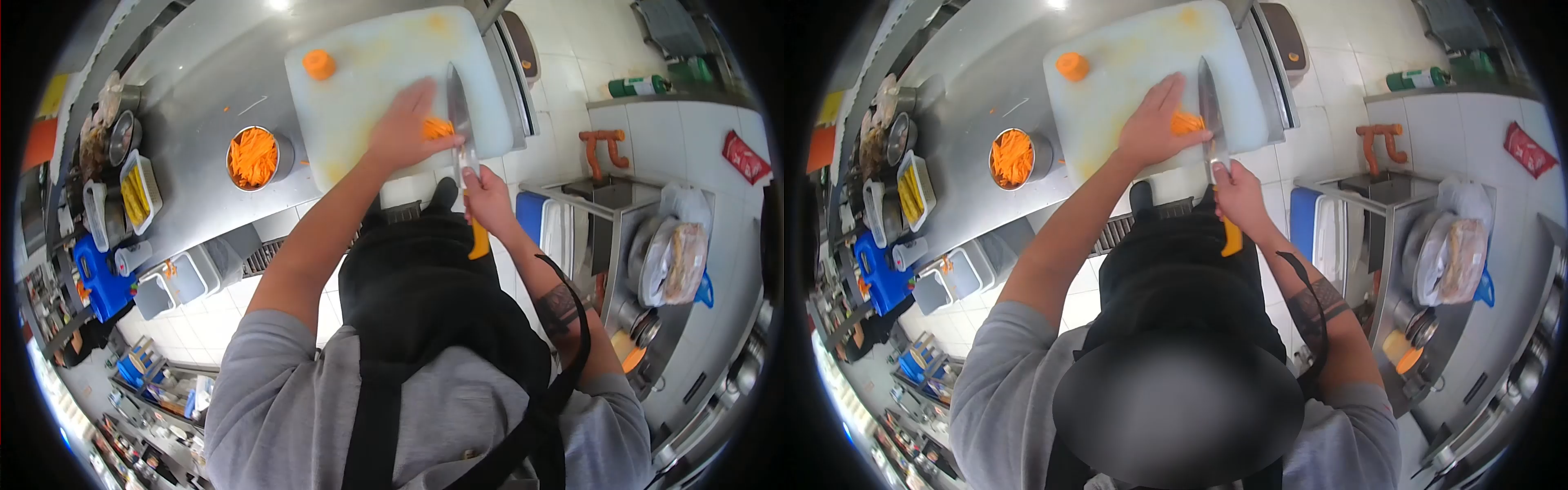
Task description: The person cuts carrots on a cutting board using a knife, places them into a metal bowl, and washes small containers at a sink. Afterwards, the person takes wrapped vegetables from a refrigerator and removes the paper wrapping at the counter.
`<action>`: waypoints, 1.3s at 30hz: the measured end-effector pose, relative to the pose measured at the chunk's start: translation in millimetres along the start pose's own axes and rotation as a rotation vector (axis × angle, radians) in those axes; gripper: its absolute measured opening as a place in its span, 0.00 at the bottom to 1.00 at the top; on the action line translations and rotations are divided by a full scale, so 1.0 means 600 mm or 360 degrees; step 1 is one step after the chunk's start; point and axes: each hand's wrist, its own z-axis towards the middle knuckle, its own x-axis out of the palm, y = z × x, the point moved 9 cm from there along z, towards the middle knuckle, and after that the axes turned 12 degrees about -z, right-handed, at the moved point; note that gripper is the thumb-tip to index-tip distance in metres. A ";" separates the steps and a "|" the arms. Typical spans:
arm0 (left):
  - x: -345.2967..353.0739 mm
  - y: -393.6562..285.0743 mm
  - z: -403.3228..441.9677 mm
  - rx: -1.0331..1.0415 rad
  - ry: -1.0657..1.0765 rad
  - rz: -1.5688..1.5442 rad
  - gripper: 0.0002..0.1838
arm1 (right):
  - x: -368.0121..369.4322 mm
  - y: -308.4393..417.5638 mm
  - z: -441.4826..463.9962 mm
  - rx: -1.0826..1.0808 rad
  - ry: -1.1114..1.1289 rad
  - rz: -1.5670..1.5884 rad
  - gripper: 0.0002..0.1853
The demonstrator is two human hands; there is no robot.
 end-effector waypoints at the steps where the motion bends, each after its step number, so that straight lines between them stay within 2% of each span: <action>1: 0.009 -0.005 -0.003 0.0009 0.0023 -0.0025 0.56 | 0.022 0.002 -0.007 0.0023 -0.0053 0.0052 0.16; 4: 0.014 -0.008 -0.010 -0.0045 -0.0108 -0.0180 0.51 | 0.093 0.023 -0.022 -0.0002 -0.0107 0.0086 0.17; 6: 0.014 -0.012 -0.015 -0.0060 -0.0186 -0.0040 0.37 | 0.132 0.040 -0.032 -0.0002 -0.0153 0.0109 0.17; 7: 0.019 -0.006 -0.016 -0.0059 -0.0194 -0.0045 0.37 | 0.149 0.046 -0.035 -0.0005 -0.0179 0.0142 0.17; 9: 0.014 0.012 -0.020 -0.0065 -0.0336 -0.0279 0.28 | 0.176 0.054 -0.037 -0.0015 -0.0202 0.0201 0.17; 12: 0.010 0.026 -0.025 -0.0073 -0.0346 -0.0394 0.24 | 0.214 0.057 -0.033 -0.0071 -0.0192 0.0397 0.16; 15: -0.019 0.028 -0.032 -0.0054 -0.0381 -0.0445 0.22 | 0.244 0.074 -0.037 -0.0098 -0.0192 0.0506 0.14; 18: -0.102 0.036 -0.068 -0.0016 -0.0611 -0.0367 0.21 | 0.276 0.110 -0.060 -0.0120 -0.0090 0.0530 0.13; 22: -0.270 0.059 -0.147 -0.0047 -0.0902 -0.0062 0.22 | 0.370 0.192 -0.094 -0.0272 0.0244 0.0373 0.12; 26: -0.386 0.092 -0.217 -0.0146 -0.1191 0.0050 0.19 | 0.458 0.240 -0.102 -0.0394 0.0522 0.0153 0.14; 29: -0.414 0.113 -0.238 -0.0199 -0.1213 0.0063 0.19 | 0.478 0.252 -0.104 -0.0327 0.0551 0.0069 0.15; 31: -0.403 0.118 -0.233 -0.0157 -0.1061 0.0329 0.19 | 0.471 0.258 -0.111 -0.0295 0.0528 0.0021 0.16; 35: -0.388 0.128 -0.230 -0.0129 -0.1040 0.0176 0.20 | 0.440 0.251 -0.115 -0.0183 0.0484 -0.0011 0.16; 39: -0.387 0.120 -0.228 -0.0079 -0.0949 0.0345 0.16 | 0.415 0.247 -0.103 -0.0182 0.0424 -0.0051 0.16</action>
